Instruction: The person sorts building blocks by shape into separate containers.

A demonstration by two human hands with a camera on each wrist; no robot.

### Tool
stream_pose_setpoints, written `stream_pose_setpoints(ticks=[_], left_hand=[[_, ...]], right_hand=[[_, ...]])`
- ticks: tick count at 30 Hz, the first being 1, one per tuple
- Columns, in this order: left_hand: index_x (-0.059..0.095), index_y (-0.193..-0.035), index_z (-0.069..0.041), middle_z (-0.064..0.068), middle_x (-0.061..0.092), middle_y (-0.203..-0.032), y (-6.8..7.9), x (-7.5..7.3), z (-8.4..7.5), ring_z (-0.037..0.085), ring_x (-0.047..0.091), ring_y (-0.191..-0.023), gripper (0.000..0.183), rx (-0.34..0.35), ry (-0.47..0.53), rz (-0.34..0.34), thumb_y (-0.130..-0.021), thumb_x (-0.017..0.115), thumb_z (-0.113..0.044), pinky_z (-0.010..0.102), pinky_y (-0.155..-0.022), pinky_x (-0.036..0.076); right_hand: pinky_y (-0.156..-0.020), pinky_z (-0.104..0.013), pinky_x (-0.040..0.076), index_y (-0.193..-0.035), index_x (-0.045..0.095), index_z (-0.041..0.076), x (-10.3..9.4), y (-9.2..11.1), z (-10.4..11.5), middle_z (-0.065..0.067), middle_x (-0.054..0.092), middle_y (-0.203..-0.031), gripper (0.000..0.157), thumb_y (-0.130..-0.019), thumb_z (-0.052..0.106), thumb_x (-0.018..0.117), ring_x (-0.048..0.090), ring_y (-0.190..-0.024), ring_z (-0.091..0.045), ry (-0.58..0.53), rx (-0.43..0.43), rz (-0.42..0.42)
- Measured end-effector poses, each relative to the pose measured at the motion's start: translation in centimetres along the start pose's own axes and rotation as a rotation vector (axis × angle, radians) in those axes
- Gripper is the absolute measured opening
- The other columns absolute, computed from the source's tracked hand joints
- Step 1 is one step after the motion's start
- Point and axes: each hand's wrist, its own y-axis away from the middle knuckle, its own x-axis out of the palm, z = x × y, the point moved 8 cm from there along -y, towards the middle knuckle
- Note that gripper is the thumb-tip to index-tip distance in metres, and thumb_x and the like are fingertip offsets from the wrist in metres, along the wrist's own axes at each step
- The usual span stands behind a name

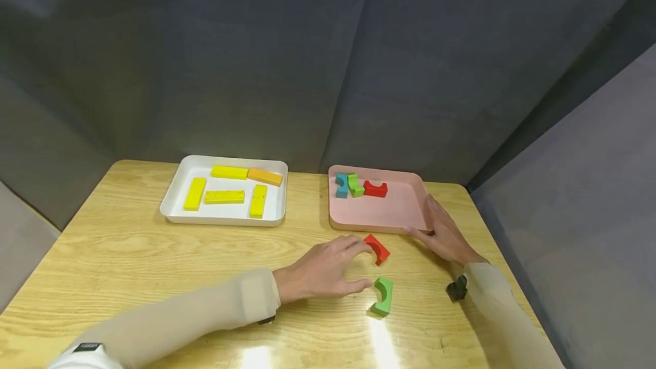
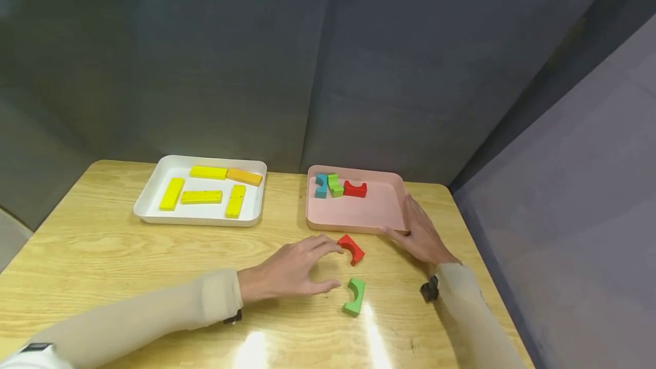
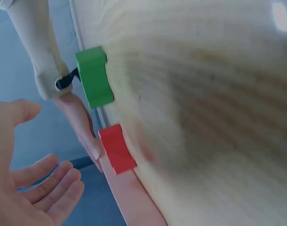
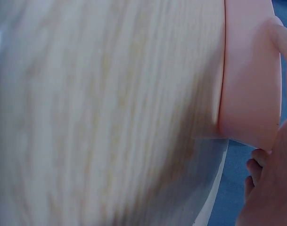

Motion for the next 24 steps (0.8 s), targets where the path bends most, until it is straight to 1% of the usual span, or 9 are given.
stream_pose_setpoints(ticks=[3,7,11,14,20,24], left_hand=[[0.06,-0.146,-0.016,0.001,0.064,-0.14,0.2,0.9,-0.3,0.014,0.066,-0.12,0.061,0.001,0.0,0.042,-0.097,0.077,-0.048,0.026,-0.094,0.06],[0.057,-0.148,-0.016,0.001,0.062,-0.142,0.3,1.7,-0.5,0.014,0.065,-0.121,0.068,0.007,-0.016,0.059,-0.095,0.079,-0.052,0.026,-0.095,0.059],[0.054,-0.149,-0.016,0.001,0.057,-0.147,0.3,2.3,-0.8,0.015,0.061,-0.127,0.071,0.01,0.008,0.084,-0.094,0.079,-0.053,0.027,-0.1,0.057],[0.052,-0.152,-0.014,0.002,0.052,-0.152,0.4,3.0,-1.1,0.015,0.057,-0.133,0.075,0.03,-0.011,0.105,-0.094,0.079,-0.053,0.027,-0.105,0.054],[0.049,-0.156,-0.011,0.005,0.05,-0.154,0.3,4.7,-2.4,0.016,0.052,-0.142,0.082,0.109,-0.159,0.122,-0.094,0.076,-0.058,0.025,-0.114,0.048],[0.048,-0.156,-0.009,0.007,0.05,-0.157,0.1,5.7,-3.0,0.017,0.05,-0.145,0.082,0.141,-0.208,0.152,-0.096,0.074,-0.058,0.025,-0.118,0.044]], right_hand=[[-0.124,-0.078,0.01,-0.173,-0.01,0.016,0.1,0.1,-0.1,-0.01,-0.011,-0.181,0.122,-0.095,0.066,0.068,0.004,-0.163,-0.048,0.013,0.0,0.001],[-0.124,-0.078,0.01,-0.173,-0.01,0.015,0.0,0.1,-0.1,-0.014,-0.008,-0.181,0.122,-0.095,0.068,0.068,0.003,-0.164,-0.047,0.012,0.005,0.005],[-0.124,-0.078,0.011,-0.173,-0.01,0.016,-0.1,0.2,-0.1,-0.015,-0.006,-0.181,0.122,-0.094,0.07,0.067,0.003,-0.164,-0.046,0.008,0.02,0.011],[-0.124,-0.078,0.012,-0.173,-0.01,0.016,-0.1,0.2,-0.1,-0.015,-0.006,-0.181,0.122,-0.094,0.07,0.067,0.003,-0.164,-0.046,0.01,0.016,0.008],[-0.125,-0.077,0.011,-0.173,-0.008,0.014,-0.1,0.1,-0.2,-0.016,-0.005,-0.18,0.121,-0.095,0.07,0.066,0.003,-0.164,-0.046,0.012,0.005,0.003],[-0.124,-0.078,0.011,-0.173,-0.008,0.014,0.1,0.0,-0.3,-0.016,-0.006,-0.18,0.122,-0.095,0.071,0.065,0.002,-0.164,-0.046,0.014,0.014,0.009]])
